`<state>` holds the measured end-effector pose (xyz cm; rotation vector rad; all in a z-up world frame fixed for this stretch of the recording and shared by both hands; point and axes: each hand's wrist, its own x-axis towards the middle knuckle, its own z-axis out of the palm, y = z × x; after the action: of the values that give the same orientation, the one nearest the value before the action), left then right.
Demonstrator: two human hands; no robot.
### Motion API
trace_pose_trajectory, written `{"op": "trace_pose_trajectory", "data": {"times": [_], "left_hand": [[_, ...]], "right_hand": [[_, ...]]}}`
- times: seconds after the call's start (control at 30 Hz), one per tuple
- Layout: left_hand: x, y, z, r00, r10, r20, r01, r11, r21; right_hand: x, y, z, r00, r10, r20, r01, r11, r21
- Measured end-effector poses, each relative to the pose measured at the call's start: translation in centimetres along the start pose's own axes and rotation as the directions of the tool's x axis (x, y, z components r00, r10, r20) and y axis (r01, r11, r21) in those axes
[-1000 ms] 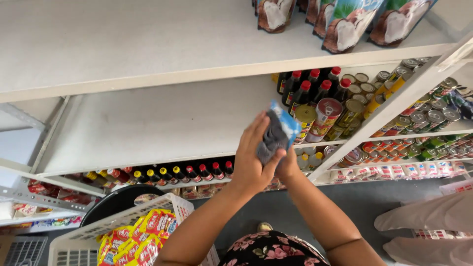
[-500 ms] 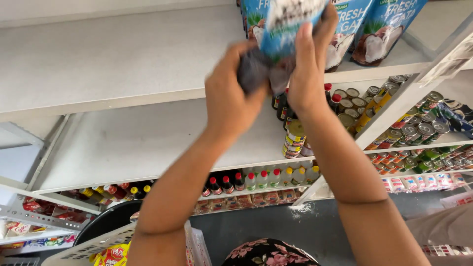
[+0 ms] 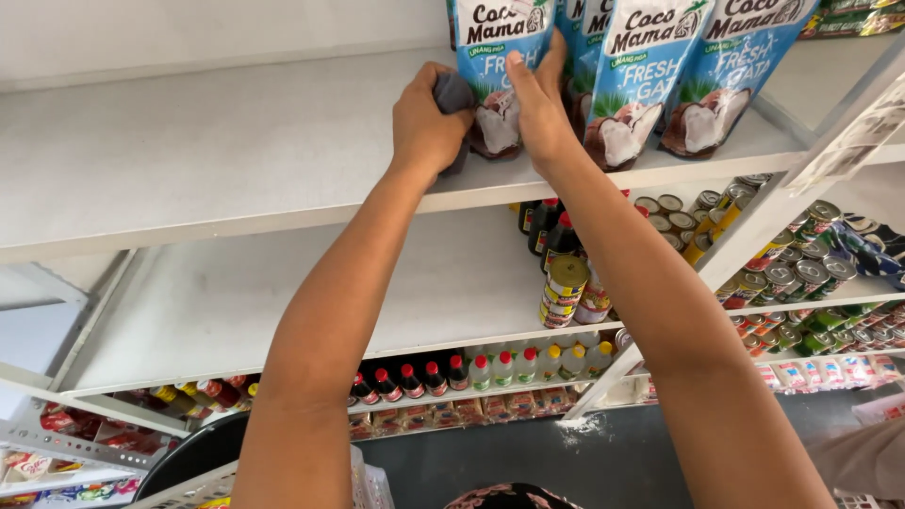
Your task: The person is using a cloth to wipe down grocery pouches and organize them on a shelf.
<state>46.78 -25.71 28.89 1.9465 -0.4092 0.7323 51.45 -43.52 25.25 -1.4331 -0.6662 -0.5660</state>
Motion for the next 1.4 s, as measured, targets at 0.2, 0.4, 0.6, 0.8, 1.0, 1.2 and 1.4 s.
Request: {"op": "trace_pose_trajectory", "data": {"times": [0.2, 0.4, 0.6, 0.8, 1.0, 1.2, 1.4], "left_hand": [[-0.8, 1.5, -1.1, 0.989, -0.129, 0.071, 0.116, 0.98, 0.161], [-0.9, 3.0, -0.8, 0.942, -0.294, 0.161, 0.227, 0.913, 0.339], [-0.7, 4.0, 0.2, 0.937, -0.307, 0.167, 0.22, 0.889, 0.402], [-1.1, 4.1, 0.3, 0.942, -0.305, 0.14, 0.217, 0.872, 0.439], [-1.4, 4.6, -1.2, 0.931, -0.338, 0.136, 0.234, 0.841, 0.488], [-8.0, 5.8, -9.1, 0.981, 0.161, -0.109, -0.132, 0.963, 0.235], [-21.0, 6.6, -18.3, 0.981, 0.121, -0.153, -0.09, 0.977, 0.193]], "right_hand": [[-2.9, -5.8, 1.3, 0.932, 0.352, -0.092, -0.364, 0.903, -0.231], [-3.8, -6.5, 1.7, 0.9, 0.436, 0.009, -0.436, 0.9, 0.01], [-3.5, -5.7, 1.3, 0.915, 0.401, -0.046, -0.401, 0.916, 0.002], [-3.8, -5.9, 1.4, 0.907, 0.411, -0.097, -0.422, 0.889, -0.179], [-4.4, -7.0, 1.6, 0.921, 0.388, -0.032, -0.39, 0.918, -0.069], [-11.0, -13.7, 4.0, 0.848, 0.53, 0.003, -0.518, 0.83, -0.206], [-21.5, -15.7, 10.3, 0.902, 0.06, 0.428, -0.087, 0.995, 0.043]]}}
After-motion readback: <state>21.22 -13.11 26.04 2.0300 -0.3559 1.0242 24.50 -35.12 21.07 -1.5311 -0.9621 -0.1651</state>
